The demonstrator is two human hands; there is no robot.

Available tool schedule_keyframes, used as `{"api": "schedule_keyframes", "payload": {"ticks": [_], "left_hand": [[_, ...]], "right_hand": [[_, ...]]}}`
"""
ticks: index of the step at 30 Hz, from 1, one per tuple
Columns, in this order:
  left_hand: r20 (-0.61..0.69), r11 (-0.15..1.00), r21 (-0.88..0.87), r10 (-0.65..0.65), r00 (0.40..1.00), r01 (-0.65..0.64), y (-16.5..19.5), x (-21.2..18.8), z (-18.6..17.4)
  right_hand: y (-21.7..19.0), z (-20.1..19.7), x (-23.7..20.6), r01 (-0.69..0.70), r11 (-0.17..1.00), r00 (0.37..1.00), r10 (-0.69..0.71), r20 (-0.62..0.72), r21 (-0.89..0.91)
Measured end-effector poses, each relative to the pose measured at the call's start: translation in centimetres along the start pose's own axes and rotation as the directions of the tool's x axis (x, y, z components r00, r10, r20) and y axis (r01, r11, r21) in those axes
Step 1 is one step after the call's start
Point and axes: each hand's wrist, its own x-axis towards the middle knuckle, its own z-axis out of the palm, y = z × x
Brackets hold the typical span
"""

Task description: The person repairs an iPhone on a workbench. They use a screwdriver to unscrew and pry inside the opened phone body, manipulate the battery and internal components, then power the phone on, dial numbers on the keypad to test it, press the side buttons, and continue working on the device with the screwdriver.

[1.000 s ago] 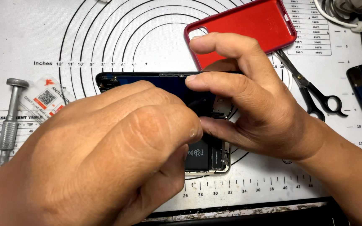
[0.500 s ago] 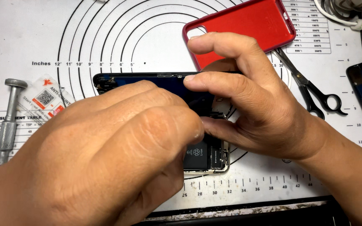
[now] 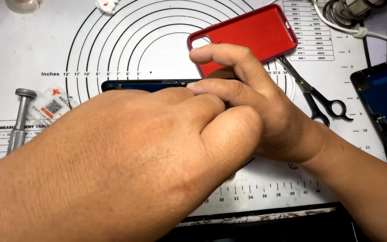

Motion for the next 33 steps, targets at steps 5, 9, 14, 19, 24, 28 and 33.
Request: {"api": "schedule_keyframes", "payload": {"ticks": [5,9,14,19,24,28,33], "left_hand": [[-0.186,0.989,0.102,0.126,0.974,-0.109,0.1,-0.1,-0.4],[-0.046,0.999,0.025,0.035,0.998,-0.034,0.0,-0.3,-0.5],[-0.121,0.996,0.002,0.092,0.988,-0.092,-0.2,-0.3,-0.6],[-0.046,0.998,-0.011,0.069,0.997,-0.069,-0.4,-0.4,-0.6],[0.059,0.998,-0.057,0.033,0.998,-0.029,-0.9,-0.5,-0.2],[0.054,0.995,-0.097,0.039,0.998,-0.034,-1.0,-0.6,-0.3],[-0.109,0.995,0.003,0.095,0.989,-0.095,-0.8,-0.5,-0.3]], "right_hand": [[0.2,0.0,-0.1,0.022,0.997,1.000,-0.021,-0.016,0.070],[0.0,0.2,-0.1,0.040,0.998,0.999,-0.038,-0.028,0.045],[0.1,0.2,0.1,0.024,0.999,0.999,-0.023,-0.022,0.042],[0.1,0.3,0.3,0.038,0.998,0.999,-0.036,-0.030,0.049],[0.0,0.3,0.3,0.002,0.999,1.000,-0.001,-0.015,0.040],[0.1,0.3,0.4,-0.008,1.000,1.000,0.008,-0.019,0.017],[0.2,0.3,0.4,0.021,1.000,0.999,-0.021,-0.037,-0.009]]}}
